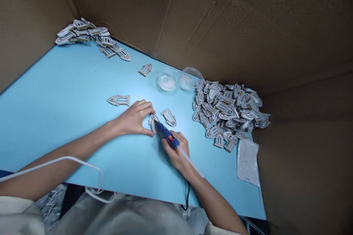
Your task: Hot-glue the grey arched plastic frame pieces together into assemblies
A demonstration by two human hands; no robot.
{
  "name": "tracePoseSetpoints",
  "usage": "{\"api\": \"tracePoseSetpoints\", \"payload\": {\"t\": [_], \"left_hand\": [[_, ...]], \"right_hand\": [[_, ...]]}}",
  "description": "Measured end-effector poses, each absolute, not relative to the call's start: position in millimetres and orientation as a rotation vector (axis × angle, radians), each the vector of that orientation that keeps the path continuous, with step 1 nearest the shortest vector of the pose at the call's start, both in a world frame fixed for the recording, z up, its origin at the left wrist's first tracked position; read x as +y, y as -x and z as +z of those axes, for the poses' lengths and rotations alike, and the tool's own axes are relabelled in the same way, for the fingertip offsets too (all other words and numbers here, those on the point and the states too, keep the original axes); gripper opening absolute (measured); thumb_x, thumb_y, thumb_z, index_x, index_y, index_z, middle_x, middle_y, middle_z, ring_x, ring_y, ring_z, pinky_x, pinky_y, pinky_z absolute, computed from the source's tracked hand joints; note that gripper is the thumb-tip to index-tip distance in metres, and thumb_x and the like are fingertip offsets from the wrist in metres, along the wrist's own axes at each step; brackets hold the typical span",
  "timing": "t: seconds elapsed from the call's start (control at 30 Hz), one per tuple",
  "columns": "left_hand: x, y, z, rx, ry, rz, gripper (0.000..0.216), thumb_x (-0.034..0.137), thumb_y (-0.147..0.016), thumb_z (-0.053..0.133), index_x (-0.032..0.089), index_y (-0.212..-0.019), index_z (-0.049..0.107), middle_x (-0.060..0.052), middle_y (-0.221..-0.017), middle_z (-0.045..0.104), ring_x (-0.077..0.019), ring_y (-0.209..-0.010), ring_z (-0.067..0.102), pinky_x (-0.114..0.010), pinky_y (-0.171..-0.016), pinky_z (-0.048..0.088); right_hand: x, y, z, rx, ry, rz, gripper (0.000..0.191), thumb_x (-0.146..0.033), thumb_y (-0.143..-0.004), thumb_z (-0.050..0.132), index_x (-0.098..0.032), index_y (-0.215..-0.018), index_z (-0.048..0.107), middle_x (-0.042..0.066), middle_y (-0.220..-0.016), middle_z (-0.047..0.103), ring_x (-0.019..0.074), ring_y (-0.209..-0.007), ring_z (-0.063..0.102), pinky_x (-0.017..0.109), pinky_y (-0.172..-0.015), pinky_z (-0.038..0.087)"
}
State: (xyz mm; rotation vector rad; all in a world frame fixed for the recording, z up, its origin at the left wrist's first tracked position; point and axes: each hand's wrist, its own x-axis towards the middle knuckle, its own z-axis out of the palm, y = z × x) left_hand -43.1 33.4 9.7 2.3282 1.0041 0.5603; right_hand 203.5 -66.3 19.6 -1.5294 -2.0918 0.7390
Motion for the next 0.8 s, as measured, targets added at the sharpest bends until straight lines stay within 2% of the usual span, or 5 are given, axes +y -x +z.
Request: {"api": "tracePoseSetpoints", "payload": {"t": [0.37, 0.53, 0.6, 0.73, 0.8], "left_hand": [[23, 33, 9, 1.1, -2.342, 0.552, 0.068, 0.062, -0.067, 0.097, 0.018, -0.112, 0.071, -0.009, -0.111, 0.071, -0.0331, -0.106, 0.064, -0.045, -0.092, 0.047], [22, 40, 15, 0.873, -2.411, 0.547, 0.062, 0.035, -0.086, 0.081, 0.02, -0.143, 0.063, -0.012, -0.135, 0.068, -0.0332, -0.124, 0.061, -0.046, -0.104, 0.046], [20, 40, 17, 0.854, -2.457, 0.509, 0.058, 0.029, -0.088, 0.076, 0.02, -0.143, 0.063, -0.012, -0.13, 0.071, -0.0323, -0.121, 0.062, -0.045, -0.103, 0.046], [16, 41, 21, 0.918, -2.509, 0.482, 0.07, 0.058, -0.084, 0.082, 0.016, -0.138, 0.067, -0.007, -0.09, 0.071, -0.0316, -0.096, 0.066, -0.045, -0.09, 0.047], [16, 42, 24, 0.863, -2.51, 0.509, 0.076, 0.066, -0.083, 0.081, 0.016, -0.139, 0.066, -0.008, -0.095, 0.071, -0.0308, -0.096, 0.065, -0.045, -0.091, 0.047]], "right_hand": [[-47, -184, 5, -1.048, 1.354, 0.519, 0.037, -0.057, -0.104, 0.04, -0.025, -0.092, 0.053, 0.005, -0.087, 0.055, 0.0173, -0.064, 0.051, 0.033, -0.06, 0.044], [-48, -198, 4, -0.881, 1.339, 0.711, 0.037, -0.06, -0.095, 0.058, -0.024, -0.088, 0.055, 0.004, -0.084, 0.059, 0.0141, -0.06, 0.048, 0.03, -0.055, 0.042], [-49, -200, 4, -0.876, 1.333, 0.736, 0.038, -0.061, -0.094, 0.06, -0.024, -0.087, 0.057, 0.004, -0.082, 0.059, 0.0143, -0.06, 0.049, 0.03, -0.055, 0.042], [-50, -202, 2, -0.925, 1.378, 0.749, 0.042, -0.064, -0.096, 0.058, -0.023, -0.087, 0.06, 0.003, -0.078, 0.059, 0.0152, -0.06, 0.05, 0.03, -0.055, 0.043], [-51, -208, 1, -0.964, 1.388, 0.759, 0.042, -0.064, -0.097, 0.058, -0.023, -0.087, 0.062, 0.002, -0.076, 0.059, 0.0159, -0.061, 0.051, 0.031, -0.057, 0.043]]}}
